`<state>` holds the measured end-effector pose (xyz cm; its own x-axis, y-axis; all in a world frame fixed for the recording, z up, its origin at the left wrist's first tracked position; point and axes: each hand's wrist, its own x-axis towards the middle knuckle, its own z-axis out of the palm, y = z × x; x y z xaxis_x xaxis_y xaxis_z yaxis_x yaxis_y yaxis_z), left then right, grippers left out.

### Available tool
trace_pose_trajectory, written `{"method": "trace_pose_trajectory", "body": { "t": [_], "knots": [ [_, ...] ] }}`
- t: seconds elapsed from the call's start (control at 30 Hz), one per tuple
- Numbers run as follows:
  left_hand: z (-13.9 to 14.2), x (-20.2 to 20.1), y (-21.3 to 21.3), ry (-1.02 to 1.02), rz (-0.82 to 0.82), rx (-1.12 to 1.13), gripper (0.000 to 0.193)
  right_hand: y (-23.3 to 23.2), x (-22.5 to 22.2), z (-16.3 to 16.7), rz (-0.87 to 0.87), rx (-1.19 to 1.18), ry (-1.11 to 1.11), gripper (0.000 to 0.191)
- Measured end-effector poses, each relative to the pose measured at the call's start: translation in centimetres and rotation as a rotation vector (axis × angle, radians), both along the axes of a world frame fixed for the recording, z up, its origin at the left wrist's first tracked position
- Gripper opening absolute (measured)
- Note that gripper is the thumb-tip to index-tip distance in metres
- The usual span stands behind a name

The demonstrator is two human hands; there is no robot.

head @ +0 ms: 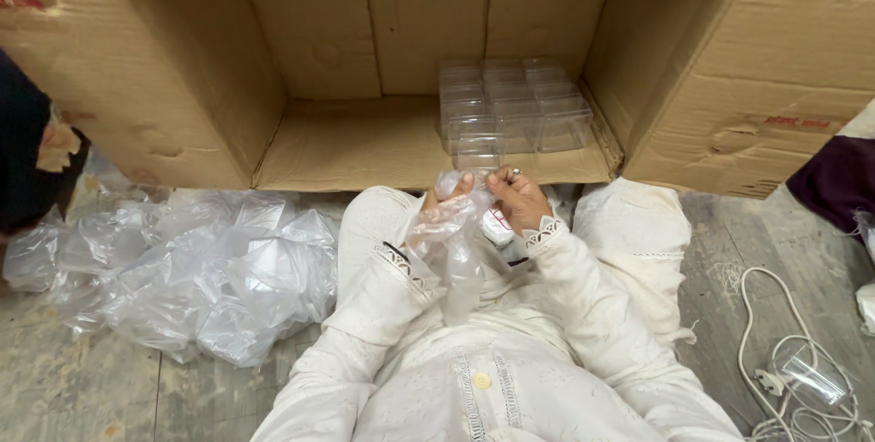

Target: The person sits on the floor and places small clear plastic containers into plastic bags one at a time, then puts the bagged containers into a large cardboard box in front of them. Another person nearby handles containers and bags on the floor.

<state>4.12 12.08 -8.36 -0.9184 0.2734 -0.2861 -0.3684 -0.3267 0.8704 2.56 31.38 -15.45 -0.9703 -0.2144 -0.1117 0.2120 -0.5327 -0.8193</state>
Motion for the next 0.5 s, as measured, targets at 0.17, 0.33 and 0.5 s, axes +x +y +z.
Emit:
{"method": "trace_pose_trajectory", "body": {
  "t": [0.17,0.33,0.5],
  "knots": [
    [-2.1,1.4,0.4,-0.07,-0.035,-0.01,0.039,-0.6,0.7,-1.2,0.093,-0.269,-0.182,0.011],
    [-3.0,0.9,-0.1,-0.077,-0.032,-0.02,0.04,-1.1,0.9,-0.8,0.042,-0.116,-0.187,0.013],
    [-4.4,1.6,-0.1,-0.096,-0.001,-0.026,0.04,-1.2,1.5,-1.5,0.07,-0.191,-0.2,0.012]
  ]
}}
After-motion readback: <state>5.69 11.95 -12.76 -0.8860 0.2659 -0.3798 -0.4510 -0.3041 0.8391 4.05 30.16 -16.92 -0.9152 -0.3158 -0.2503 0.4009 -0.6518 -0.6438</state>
